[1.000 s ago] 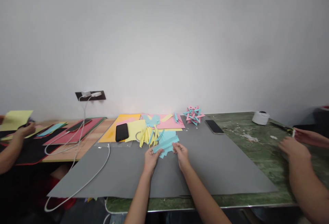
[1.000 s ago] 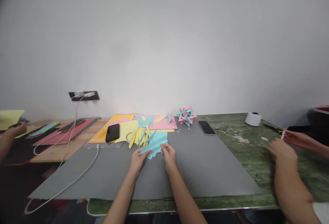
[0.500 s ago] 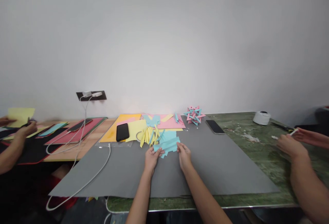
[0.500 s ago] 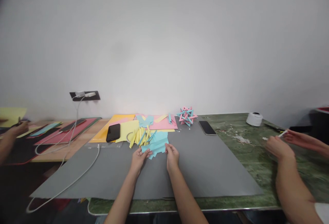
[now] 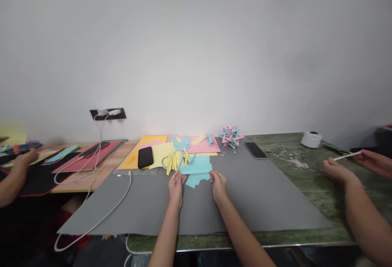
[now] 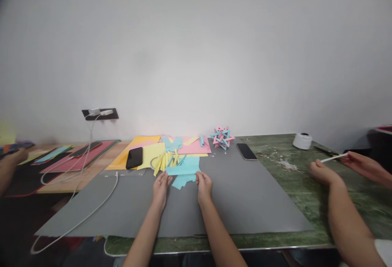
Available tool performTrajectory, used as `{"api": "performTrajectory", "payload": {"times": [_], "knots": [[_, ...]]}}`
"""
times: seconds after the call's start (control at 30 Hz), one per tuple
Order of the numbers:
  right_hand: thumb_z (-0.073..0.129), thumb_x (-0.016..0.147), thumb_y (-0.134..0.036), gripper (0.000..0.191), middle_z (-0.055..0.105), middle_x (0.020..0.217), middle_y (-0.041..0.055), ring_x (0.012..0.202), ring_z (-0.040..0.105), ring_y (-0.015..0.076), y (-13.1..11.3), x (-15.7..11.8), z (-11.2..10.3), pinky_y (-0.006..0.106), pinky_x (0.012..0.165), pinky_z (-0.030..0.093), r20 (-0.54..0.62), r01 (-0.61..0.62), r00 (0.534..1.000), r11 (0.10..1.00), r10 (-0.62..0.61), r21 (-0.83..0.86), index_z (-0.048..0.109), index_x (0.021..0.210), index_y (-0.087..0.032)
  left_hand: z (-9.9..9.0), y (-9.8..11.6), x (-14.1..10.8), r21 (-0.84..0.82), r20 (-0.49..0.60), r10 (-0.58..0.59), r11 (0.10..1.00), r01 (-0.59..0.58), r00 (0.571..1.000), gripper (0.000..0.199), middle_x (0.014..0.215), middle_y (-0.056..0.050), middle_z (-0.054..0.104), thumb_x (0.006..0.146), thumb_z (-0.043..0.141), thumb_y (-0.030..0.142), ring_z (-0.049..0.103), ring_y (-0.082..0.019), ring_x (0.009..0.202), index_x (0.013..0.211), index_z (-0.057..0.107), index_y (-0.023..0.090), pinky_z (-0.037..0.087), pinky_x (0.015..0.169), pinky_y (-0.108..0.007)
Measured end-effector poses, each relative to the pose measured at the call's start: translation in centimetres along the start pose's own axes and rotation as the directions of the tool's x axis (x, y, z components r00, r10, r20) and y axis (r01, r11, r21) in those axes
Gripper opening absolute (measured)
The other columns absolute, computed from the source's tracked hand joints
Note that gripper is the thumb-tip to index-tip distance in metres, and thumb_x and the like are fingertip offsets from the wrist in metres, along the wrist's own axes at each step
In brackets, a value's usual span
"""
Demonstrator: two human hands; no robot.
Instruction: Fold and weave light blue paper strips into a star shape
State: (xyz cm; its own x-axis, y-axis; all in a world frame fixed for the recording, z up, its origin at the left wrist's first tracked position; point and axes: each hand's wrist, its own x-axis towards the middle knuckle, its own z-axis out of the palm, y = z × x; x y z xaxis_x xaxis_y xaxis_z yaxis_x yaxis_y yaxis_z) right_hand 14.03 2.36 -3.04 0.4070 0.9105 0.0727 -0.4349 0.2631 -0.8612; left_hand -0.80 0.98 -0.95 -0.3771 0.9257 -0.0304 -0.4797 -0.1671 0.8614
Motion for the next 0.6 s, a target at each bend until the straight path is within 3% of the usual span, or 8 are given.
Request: {"api": "performTrajectory", "payload": {"times": [0.1, 0.27, 0.37, 0.5, 0.53, 0.6], "knots": [[0.058, 0.060, -0.031, 0.024, 0.043, 0.043, -0.0047, 0.041, 0.035, 0.0074, -0.4, -0.3, 0.0, 0.021, 0.043, 0.028, 0.046, 0.004, 0.999, 0.998, -0.002, -0.059, 0.048, 0.044, -0.017, -0.1, 0.2, -0.1, -0.045, -0.005, 0.034, 0.998, -0.034, 0.999, 0.022, 0.092, -0.009, 0.063, 0.073, 0.053, 0.022, 0.060, -0.015, 0.082, 0.093, 0.053, 0.014, 0.043, 0.082, -0.030], [0.054, 0.064, -0.038, 0.028, 0.047, 0.045, -0.0029, 0.042, 0.037, 0.0081, -1.2, -0.7, 0.2, 0.021, 0.045, 0.029, 0.085, 0.051, 0.996, 0.989, -0.039, -0.142, 0.053, 0.047, -0.016, 0.4, 0.6, -0.4, -0.032, 0.116, -0.009, 0.999, 0.013, 0.993, 0.035, 0.095, -0.012, 0.061, 0.072, 0.053, 0.032, 0.060, -0.019, 0.083, 0.102, 0.047, 0.016, 0.045, 0.078, -0.033], [0.054, 0.064, -0.040, 0.028, 0.050, 0.045, -0.0019, 0.042, 0.038, 0.0085, -1.7, -1.1, 0.6, 0.021, 0.045, 0.031, 0.238, 0.089, 0.971, 0.968, -0.031, -0.237, 0.057, 0.050, -0.016, 0.6, 0.3, -0.3, 0.010, 0.100, -0.025, 1.000, 0.024, 0.995, 0.037, 0.090, -0.011, 0.063, 0.063, 0.063, 0.027, 0.060, -0.018, 0.080, 0.096, 0.050, 0.015, 0.045, 0.076, -0.030], [0.058, 0.060, -0.042, 0.028, 0.055, 0.047, 0.0000, 0.042, 0.042, 0.0094, -1.9, -1.6, 1.1, 0.021, 0.044, 0.032, 0.469, 0.130, 0.882, 0.935, 0.043, -0.330, 0.058, 0.050, -0.016, 0.3, -0.2, 0.0, 0.028, 0.078, 0.008, 1.000, -0.010, 0.997, 0.030, 0.075, -0.006, 0.065, 0.061, 0.063, 0.032, 0.061, -0.015, 0.069, 0.082, 0.056, 0.012, 0.046, 0.069, -0.026], [0.060, 0.058, -0.042, 0.029, 0.053, 0.044, -0.0005, 0.041, 0.042, 0.0094, -1.8, -1.6, 1.1, 0.021, 0.044, 0.032, 0.484, 0.125, 0.873, 0.930, 0.063, -0.345, 0.057, 0.047, -0.016, 0.2, -0.3, 0.1, 0.036, 0.065, 0.010, 0.999, -0.013, 0.998, 0.030, 0.070, -0.005, 0.065, 0.061, 0.062, 0.034, 0.061, -0.014, 0.065, 0.080, 0.057, 0.012, 0.046, 0.066, -0.026], [0.058, 0.059, -0.044, 0.034, 0.046, 0.036, -0.0027, 0.037, 0.040, 0.0085, -1.6, -1.5, 1.0, 0.020, 0.042, 0.031, 0.428, 0.091, 0.901, 0.933, 0.071, -0.347, 0.051, 0.041, -0.017, 0.1, -0.2, 0.1, 0.049, 0.030, 0.024, 0.998, -0.026, 0.999, 0.031, 0.068, -0.005, 0.064, 0.061, 0.060, 0.038, 0.059, -0.014, 0.062, 0.078, 0.058, 0.012, 0.046, 0.061, -0.024]]}}
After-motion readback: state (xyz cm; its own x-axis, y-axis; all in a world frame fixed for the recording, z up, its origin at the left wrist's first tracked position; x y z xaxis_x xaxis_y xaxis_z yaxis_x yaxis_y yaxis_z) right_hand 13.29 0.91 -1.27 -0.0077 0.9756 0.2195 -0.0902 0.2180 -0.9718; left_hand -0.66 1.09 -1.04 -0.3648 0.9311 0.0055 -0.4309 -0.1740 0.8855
